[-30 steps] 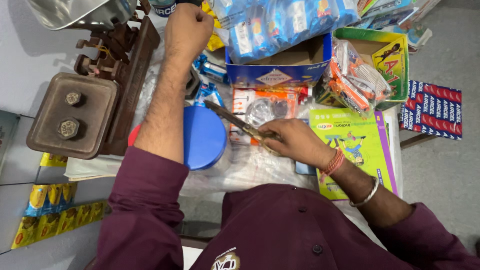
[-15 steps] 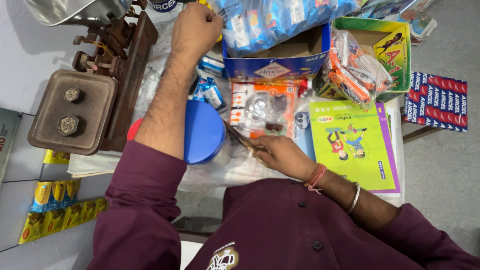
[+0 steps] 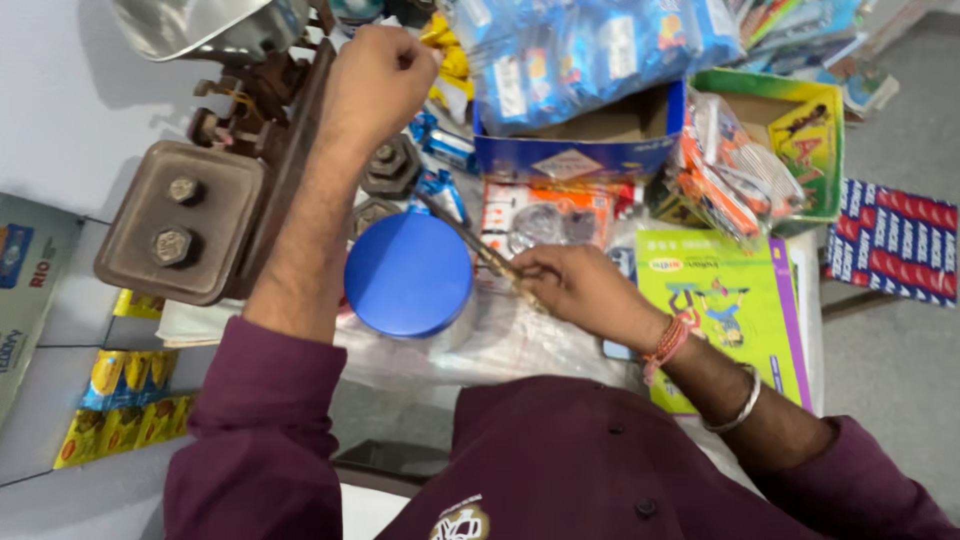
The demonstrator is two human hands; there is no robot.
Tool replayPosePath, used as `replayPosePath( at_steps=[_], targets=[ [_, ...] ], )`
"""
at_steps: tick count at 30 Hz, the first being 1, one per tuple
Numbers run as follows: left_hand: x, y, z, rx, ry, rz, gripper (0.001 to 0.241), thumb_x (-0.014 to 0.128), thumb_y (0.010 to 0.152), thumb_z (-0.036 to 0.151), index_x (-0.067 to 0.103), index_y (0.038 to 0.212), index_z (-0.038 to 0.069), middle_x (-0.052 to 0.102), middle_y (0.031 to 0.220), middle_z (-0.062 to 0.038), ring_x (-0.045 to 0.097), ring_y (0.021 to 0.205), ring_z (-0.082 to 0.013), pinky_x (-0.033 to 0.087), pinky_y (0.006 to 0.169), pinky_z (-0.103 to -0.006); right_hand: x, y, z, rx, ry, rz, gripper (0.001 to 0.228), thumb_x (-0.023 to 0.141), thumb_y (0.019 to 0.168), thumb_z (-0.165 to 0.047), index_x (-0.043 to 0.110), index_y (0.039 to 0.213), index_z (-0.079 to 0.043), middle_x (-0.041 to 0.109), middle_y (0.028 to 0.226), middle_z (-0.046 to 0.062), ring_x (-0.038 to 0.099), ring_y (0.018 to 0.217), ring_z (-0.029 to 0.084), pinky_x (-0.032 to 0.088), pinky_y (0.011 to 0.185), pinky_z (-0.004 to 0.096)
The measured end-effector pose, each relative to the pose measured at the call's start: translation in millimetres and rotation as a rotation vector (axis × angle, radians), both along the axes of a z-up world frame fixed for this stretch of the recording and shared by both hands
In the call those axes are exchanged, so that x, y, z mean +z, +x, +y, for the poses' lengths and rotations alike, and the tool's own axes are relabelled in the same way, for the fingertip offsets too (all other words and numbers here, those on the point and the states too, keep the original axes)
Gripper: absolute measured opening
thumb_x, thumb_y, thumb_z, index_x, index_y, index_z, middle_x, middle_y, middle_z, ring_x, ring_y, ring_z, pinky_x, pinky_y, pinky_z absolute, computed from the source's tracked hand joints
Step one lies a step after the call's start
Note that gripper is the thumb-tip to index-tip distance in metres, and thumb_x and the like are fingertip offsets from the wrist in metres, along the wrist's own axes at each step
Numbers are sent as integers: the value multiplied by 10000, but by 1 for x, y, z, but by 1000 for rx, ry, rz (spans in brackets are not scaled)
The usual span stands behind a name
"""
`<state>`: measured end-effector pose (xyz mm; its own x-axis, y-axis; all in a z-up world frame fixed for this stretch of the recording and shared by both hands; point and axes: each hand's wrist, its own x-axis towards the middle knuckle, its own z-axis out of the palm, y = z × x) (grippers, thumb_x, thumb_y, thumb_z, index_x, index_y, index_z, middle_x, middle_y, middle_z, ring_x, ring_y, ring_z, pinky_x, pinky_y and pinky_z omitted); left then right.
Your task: The person uses scissors to cut open a plastic bag of blue-wrapped snack bars, then repeatedly picks up individual bars and places them into a cardboard box on the table. The person continues transferring bars from the bag to the box until the clip ends.
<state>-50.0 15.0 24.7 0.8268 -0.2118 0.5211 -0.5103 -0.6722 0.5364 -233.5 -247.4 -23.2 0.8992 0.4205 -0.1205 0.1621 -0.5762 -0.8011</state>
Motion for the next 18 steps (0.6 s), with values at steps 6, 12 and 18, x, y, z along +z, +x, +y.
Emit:
replayPosePath(
  at_steps=[6,12,18],
  targets=[
    [19,-43,54,112,-244,219,249,709,970,255,766,930,16,721,691,-66,679,627,-115,497,589,-282,29,54,15,221,-151,-480,269,678,905,-206,726,1106,-34,748,956,162,713,880,359,549,790,453],
    [-5,-73,76,86,-438,309,223,704,985,209,764,961,-4,679,706,11,641,652,-29,473,574,-228,12,100,53,462,-248,-538,284,694,857,-241,744,1061,-51,748,979,171,705,891,386,545,779,482],
    [-45,-73,87,155,-470,321,228,704,980,211,768,957,-6,701,718,-12,626,658,-56,494,605,-246,-17,110,85,567,-291,-485,219,680,817,-208,748,984,-84,745,967,170,720,882,371,567,775,463]
  ],
)
